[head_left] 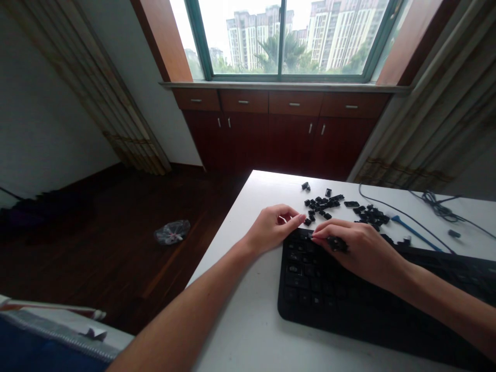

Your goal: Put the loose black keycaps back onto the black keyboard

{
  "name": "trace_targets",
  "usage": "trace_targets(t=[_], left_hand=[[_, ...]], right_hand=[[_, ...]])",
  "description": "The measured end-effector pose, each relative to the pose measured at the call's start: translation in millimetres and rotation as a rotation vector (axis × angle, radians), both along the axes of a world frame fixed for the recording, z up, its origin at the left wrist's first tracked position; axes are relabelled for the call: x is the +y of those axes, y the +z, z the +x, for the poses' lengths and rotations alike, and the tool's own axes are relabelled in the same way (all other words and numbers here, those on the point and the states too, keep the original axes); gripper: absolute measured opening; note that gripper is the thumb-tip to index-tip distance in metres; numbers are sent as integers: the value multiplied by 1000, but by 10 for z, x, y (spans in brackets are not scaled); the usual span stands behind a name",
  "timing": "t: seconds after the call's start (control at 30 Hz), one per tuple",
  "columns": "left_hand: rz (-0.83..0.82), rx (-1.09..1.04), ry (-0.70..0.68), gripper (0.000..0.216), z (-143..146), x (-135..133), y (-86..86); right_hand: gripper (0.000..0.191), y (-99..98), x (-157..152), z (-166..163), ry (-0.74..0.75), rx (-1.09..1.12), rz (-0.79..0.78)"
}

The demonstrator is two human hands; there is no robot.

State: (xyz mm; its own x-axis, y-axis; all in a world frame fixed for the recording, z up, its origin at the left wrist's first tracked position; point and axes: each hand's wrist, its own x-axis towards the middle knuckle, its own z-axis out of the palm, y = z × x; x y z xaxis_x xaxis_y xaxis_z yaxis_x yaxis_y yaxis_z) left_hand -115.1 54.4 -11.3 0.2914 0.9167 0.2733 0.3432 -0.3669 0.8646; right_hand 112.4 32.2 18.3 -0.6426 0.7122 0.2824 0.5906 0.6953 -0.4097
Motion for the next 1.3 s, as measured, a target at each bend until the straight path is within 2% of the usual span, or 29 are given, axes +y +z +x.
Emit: trace_targets(t=[0.43, 0.53, 0.63, 0.73, 0.8, 0.87, 0.97, 1.03, 1.1, 1.2, 1.27, 1.3], left_hand=[[0, 7, 0, 40, -3, -2, 0], [-8, -5, 1, 39, -1, 0, 10], [-32, -48, -3, 40, -3, 6, 19], [-62, -101, 14, 41, -15, 17, 22], [-69, -131, 45, 40, -28, 29, 19], [-70, -168, 68, 39, -42, 42, 15], [-74, -217, 81, 38, -56, 56, 14], [-75, -221, 86, 38, -54, 59, 20], [-67, -204, 93, 38, -43, 55, 28], [-56, -162, 112, 38, -24, 33, 31], [-72, -135, 115, 38, -16, 14, 22], [-77, -119, 108, 38, -15, 7, 16]], right_hand=[[13, 73, 22, -8, 28, -125, -3], [9, 132, 27, -23, 32, -85, -9], [25, 285, 19, -106, -49, 171, -98], [48, 450, 39, -300, -64, 693, -349], [55, 469, 83, -466, 13, 1006, -496], [54, 380, 141, -616, 57, 1116, -544], [53, 172, 213, -744, 64, 1027, -562], [53, 125, 229, -748, 65, 1012, -564], [53, 209, 231, -693, 71, 1031, -563], [52, 464, 261, -502, 22, 1019, -507], [49, 583, 329, -307, -102, 870, -363], [45, 600, 376, -195, -182, 719, -253]])
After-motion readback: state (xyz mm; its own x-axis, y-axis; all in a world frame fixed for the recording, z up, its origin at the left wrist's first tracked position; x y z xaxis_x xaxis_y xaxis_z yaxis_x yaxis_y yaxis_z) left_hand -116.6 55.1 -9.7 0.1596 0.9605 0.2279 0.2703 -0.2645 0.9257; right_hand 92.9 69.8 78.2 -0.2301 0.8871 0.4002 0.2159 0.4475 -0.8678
